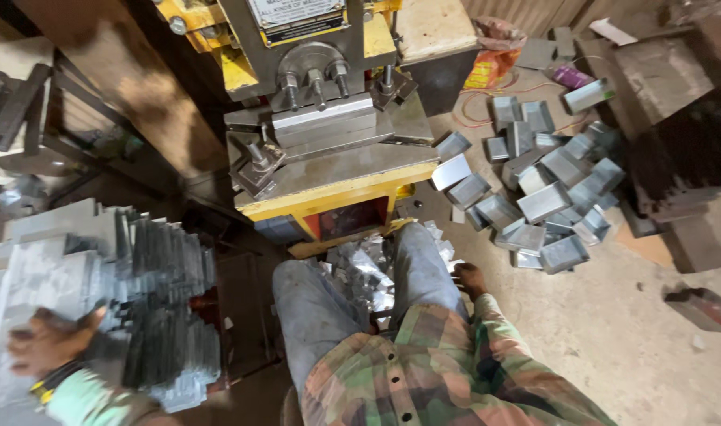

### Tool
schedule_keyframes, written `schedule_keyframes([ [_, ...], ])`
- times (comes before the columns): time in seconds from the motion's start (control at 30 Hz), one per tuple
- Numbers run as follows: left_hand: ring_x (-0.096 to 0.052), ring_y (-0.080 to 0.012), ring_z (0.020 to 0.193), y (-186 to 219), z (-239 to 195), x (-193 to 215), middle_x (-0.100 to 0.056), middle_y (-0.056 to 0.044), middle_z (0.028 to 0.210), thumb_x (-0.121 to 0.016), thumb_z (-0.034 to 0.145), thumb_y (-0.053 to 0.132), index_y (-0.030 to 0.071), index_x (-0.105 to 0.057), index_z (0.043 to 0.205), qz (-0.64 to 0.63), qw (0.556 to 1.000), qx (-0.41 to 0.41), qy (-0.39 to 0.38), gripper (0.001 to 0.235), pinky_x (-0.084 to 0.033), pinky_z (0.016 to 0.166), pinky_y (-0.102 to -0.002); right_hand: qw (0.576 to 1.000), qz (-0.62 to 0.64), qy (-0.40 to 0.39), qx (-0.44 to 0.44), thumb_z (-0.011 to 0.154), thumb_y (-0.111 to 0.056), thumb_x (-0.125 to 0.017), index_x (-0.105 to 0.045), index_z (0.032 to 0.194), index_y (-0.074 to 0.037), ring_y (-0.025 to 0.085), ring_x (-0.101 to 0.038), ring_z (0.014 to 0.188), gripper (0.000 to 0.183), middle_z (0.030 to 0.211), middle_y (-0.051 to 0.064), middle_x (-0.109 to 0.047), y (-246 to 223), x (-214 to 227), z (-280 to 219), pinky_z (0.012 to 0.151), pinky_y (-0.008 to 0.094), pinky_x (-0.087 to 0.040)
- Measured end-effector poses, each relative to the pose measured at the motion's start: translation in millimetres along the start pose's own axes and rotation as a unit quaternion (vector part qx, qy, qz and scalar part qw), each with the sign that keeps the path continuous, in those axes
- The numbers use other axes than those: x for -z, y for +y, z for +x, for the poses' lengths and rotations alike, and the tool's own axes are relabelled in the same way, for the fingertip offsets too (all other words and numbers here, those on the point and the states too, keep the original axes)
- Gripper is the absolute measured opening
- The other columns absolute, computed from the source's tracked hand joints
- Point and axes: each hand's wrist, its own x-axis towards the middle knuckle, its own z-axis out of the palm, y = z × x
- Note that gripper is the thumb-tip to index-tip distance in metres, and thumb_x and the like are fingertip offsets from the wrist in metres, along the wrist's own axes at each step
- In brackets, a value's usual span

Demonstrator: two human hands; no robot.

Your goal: The person bends metal sheets by inserting them into a manual press brake machine and pulling a lever to form a tray shape, then places the finished pieces on a stack.

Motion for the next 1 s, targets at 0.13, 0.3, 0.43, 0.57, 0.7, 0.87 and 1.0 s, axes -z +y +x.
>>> schedule_keyframes([
  [0.13, -0.021, -0.0525, 0.146, -23, 2, 18, -0.024, -0.036, 0.159, -0.073, 0.068, 0.076, 0.013, -0.038, 0.159, 0.002, 0.991, 0.027, -0.129, 0.116, -0.021, 0.110, -0.072, 1.000, 0.010, 0.023, -0.016, 0.096, -0.027, -0.065, -0.062, 0.128, -0.008, 0.028, -0.072, 0.093, 0.038, 0.110, 0.012, -0.074, 5, 5, -1, 0.080, 0.044, -0.056],
  [0.3, -0.025, -0.0485, 0.139, -37, 20, 46, -0.029, -0.033, 0.152, -0.072, 0.073, 0.069, 0.011, -0.040, 0.154, -0.006, 0.978, 0.033, -0.205, 0.104, -0.024, 0.105, -0.067, 0.997, 0.063, 0.030, -0.020, 0.097, -0.025, -0.064, -0.058, 0.135, -0.011, 0.028, -0.071, 0.097, 0.041, 0.114, 0.013, -0.072, 8, 7, 3, 0.082, 0.043, -0.056],
  [0.43, -0.029, -0.0452, 0.133, -46, 10, 45, -0.032, -0.031, 0.146, -0.071, 0.078, 0.064, 0.010, -0.042, 0.149, -0.012, 0.979, 0.041, -0.200, 0.094, -0.026, 0.102, -0.063, 0.996, 0.082, 0.024, -0.007, 0.098, -0.025, -0.063, -0.058, 0.137, -0.009, 0.030, -0.071, 0.099, 0.042, 0.115, 0.014, -0.072, 9, 10, 9, 0.083, 0.045, -0.057],
  [0.57, -0.032, -0.0420, 0.128, -52, -3, 41, -0.035, -0.029, 0.141, -0.070, 0.083, 0.059, 0.008, -0.044, 0.145, -0.024, 0.984, 0.038, -0.172, 0.084, -0.029, 0.099, -0.058, 0.996, 0.082, 0.026, -0.010, 0.098, -0.025, -0.061, -0.056, 0.138, -0.010, 0.030, -0.070, 0.101, 0.043, 0.118, 0.014, -0.072, 15, 10, 12, 0.084, 0.044, -0.056],
  [0.7, -0.035, -0.0387, 0.122, -56, -18, 34, -0.039, -0.026, 0.135, -0.070, 0.087, 0.054, 0.007, -0.046, 0.140, -0.057, 0.989, 0.032, -0.133, 0.075, -0.031, 0.095, -0.054, 0.995, 0.095, 0.019, 0.003, 0.098, -0.025, -0.059, -0.056, 0.138, -0.007, 0.032, -0.071, 0.102, 0.043, 0.119, 0.016, -0.071, 16, 18, 13, 0.087, 0.045, -0.057],
  [0.87, -0.039, -0.0347, 0.115, -72, -35, 32, -0.043, -0.023, 0.128, -0.069, 0.093, 0.047, 0.005, -0.048, 0.134, -0.095, 0.992, 0.023, -0.076, 0.063, -0.034, 0.091, -0.049, 0.978, 0.210, 0.007, -0.010, 0.099, -0.029, -0.057, -0.053, 0.139, -0.004, 0.033, -0.069, 0.107, 0.047, 0.126, 0.017, -0.068, 20, 19, 15, 0.090, 0.045, -0.055],
  [1.0, -0.043, -0.0314, 0.110, -76, -41, 29, -0.046, -0.021, 0.123, -0.068, 0.098, 0.042, 0.003, -0.049, 0.130, -0.140, 0.989, 0.009, -0.053, 0.054, -0.036, 0.088, -0.045, 0.970, 0.243, -0.007, 0.014, 0.099, -0.027, -0.055, -0.051, 0.139, -0.004, 0.034, -0.067, 0.113, 0.046, 0.132, 0.018, -0.065, 16, 21, 20, 0.095, 0.045, -0.055],
])
